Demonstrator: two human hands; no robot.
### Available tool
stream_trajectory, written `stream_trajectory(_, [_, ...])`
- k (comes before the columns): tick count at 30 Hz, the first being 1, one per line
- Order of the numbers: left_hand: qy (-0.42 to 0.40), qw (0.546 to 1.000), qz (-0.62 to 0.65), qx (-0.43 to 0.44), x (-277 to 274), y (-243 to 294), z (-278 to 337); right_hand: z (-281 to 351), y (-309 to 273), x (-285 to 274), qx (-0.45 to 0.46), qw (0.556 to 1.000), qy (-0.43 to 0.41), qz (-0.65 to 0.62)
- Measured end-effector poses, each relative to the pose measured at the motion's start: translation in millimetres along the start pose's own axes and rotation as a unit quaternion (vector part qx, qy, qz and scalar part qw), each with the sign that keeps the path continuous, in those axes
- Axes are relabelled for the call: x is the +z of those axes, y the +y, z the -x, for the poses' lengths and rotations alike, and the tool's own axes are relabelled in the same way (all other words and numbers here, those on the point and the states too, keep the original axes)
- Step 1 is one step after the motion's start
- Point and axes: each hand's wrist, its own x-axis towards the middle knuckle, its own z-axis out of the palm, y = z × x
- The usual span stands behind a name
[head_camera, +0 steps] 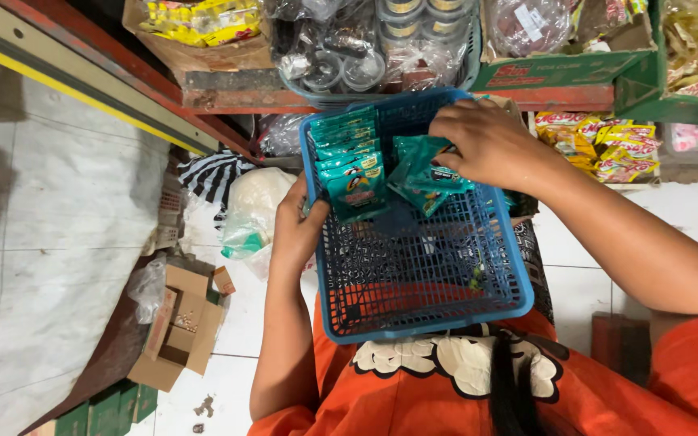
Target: The person organizes green sachets in a blue plastic basket and on a shelf by hand, moving them from a larger collection into a organized stack within the basket.
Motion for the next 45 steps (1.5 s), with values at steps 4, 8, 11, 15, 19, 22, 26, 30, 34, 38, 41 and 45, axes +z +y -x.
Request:
stream_trajectory(4, [-0.002, 1.000, -0.017, 0.009, -1, 3, -1, 7, -6, -17, -0.019, 0.997, 0.061, -0.030])
stream_trajectory(8, [0.002, 0.999, -0.033, 0.008, 0, 9, 1, 9, 4, -29, 0.193, 0.966, -0.002, -0.170])
stream_trajectory(11, [0.006, 0.999, -0.045, 0.011, 2, 15, 1, 4, 12, -22, 0.103, 0.964, 0.068, -0.235])
stream_trajectory(15, [0.010, 0.997, -0.072, -0.003, 2, 21, 0, -7, -4, 18, 0.034, 0.978, 0.045, -0.202])
stream_trajectory(19, [0.005, 0.995, -0.096, 0.012, 1, 23, -1, -8, -16, 39, 0.002, 1.000, -0.016, 0.020])
stream_trajectory(22, [0.003, 0.994, -0.102, 0.028, 0, 22, -1, -8, -19, 37, 0.012, 0.999, -0.039, 0.021])
stream_trajectory(26, [0.011, 0.992, -0.125, 0.003, 1, 19, -2, -6, -22, 29, 0.016, 0.997, -0.032, 0.074])
stream_trajectory(30, [0.028, 0.978, -0.201, 0.052, -2, 16, -2, 0, -17, 17, 0.072, 0.989, -0.069, -0.109])
stream_trajectory(34, [0.049, 0.952, -0.276, 0.123, 0, 21, -7, 3, -11, -5, 0.065, 0.972, -0.047, -0.222])
stream_trajectory(38, [0.013, 0.935, -0.262, 0.238, 10, 31, -6, -1, -24, -16, 0.056, 0.915, -0.125, -0.380])
stream_trajectory(41, [-0.034, 0.951, -0.157, 0.263, 12, 33, -5, -10, -41, -10, -0.031, 0.920, -0.048, -0.387])
stream_trajectory(45, [0.026, 0.964, -0.116, 0.240, 6, 30, 2, -19, -55, 1, -0.092, 0.907, 0.069, -0.405])
